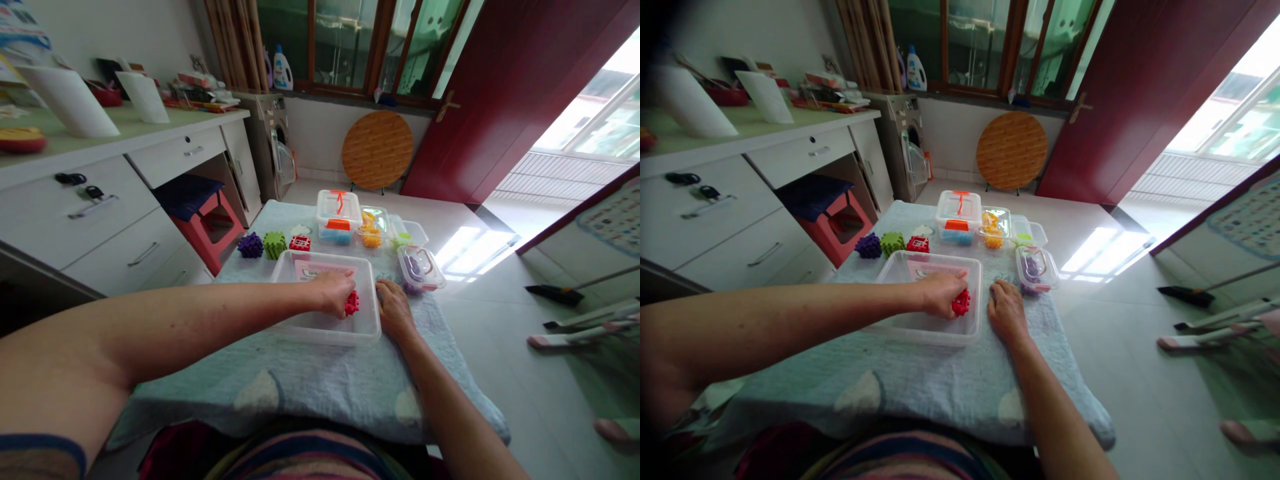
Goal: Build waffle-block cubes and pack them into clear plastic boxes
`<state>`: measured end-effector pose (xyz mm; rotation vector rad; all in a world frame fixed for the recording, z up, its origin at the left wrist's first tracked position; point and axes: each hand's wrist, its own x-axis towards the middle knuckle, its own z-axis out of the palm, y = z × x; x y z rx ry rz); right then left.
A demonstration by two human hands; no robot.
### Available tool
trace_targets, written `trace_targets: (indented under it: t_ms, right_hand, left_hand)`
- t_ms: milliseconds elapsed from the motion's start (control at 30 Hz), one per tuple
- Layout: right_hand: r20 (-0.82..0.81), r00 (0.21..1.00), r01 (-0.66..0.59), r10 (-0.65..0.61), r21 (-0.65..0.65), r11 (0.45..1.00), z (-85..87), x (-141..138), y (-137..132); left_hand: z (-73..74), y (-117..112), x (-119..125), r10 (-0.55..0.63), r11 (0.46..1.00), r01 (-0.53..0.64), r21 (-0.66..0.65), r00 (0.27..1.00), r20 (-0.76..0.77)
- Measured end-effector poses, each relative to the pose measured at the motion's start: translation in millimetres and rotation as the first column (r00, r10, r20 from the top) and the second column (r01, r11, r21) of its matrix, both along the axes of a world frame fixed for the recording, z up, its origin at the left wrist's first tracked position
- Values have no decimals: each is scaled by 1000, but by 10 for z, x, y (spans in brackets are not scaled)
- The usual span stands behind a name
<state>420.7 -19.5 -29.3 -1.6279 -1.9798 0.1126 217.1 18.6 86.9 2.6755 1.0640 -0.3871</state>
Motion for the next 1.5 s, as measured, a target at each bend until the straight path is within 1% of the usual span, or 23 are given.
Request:
trace_targets:
  t_ms: [100,200,267,433,567,800,933,1100,1200,1433,1500]
  right_hand:
    - [12,1000,1,-1,8,1000,-15,11,-5]
    - [13,1000,3,-3,12,1000,-20,11,-2]
    - [15,1000,5,-5,8,1000,-20,12,4]
    - [24,1000,7,-7,1,1000,-23,20,12]
    - [17,1000,10,-10,4,1000,-27,25,11]
    - [1,1000,2,-2,14,1000,-25,30,8]
    - [1,1000,-3,3,13,1000,-36,39,14]
    - [-1,1000,-5,5,25,1000,-66,54,25]
    - [-3,1000,-6,6,23,1000,-77,59,30]
    - [-8,1000,-7,7,21,1000,-75,61,35]
    - [-10,1000,-11,11,23,1000,-71,62,35]
  left_hand:
    - [-108,13,19,45,999,-45,12,999,20]
    - [-153,9,21,65,998,-66,20,998,13]
    - [-141,-2,16,74,997,-74,27,997,-6]
    - [-52,-51,-6,83,995,-79,61,995,-54]
    - [-32,-78,-5,106,994,-102,45,989,-106]
    - [-74,-72,13,107,992,-103,74,992,-60]
    - [-93,-71,8,75,987,-70,143,997,-30]
    - [-47,-58,-6,44,986,-35,161,998,-53]
    - [-24,-45,-23,33,980,-27,197,999,-26]
    - [-114,-24,-20,12,968,-14,250,1000,10]
    - [-94,-21,-10,16,968,-16,252,1000,4]
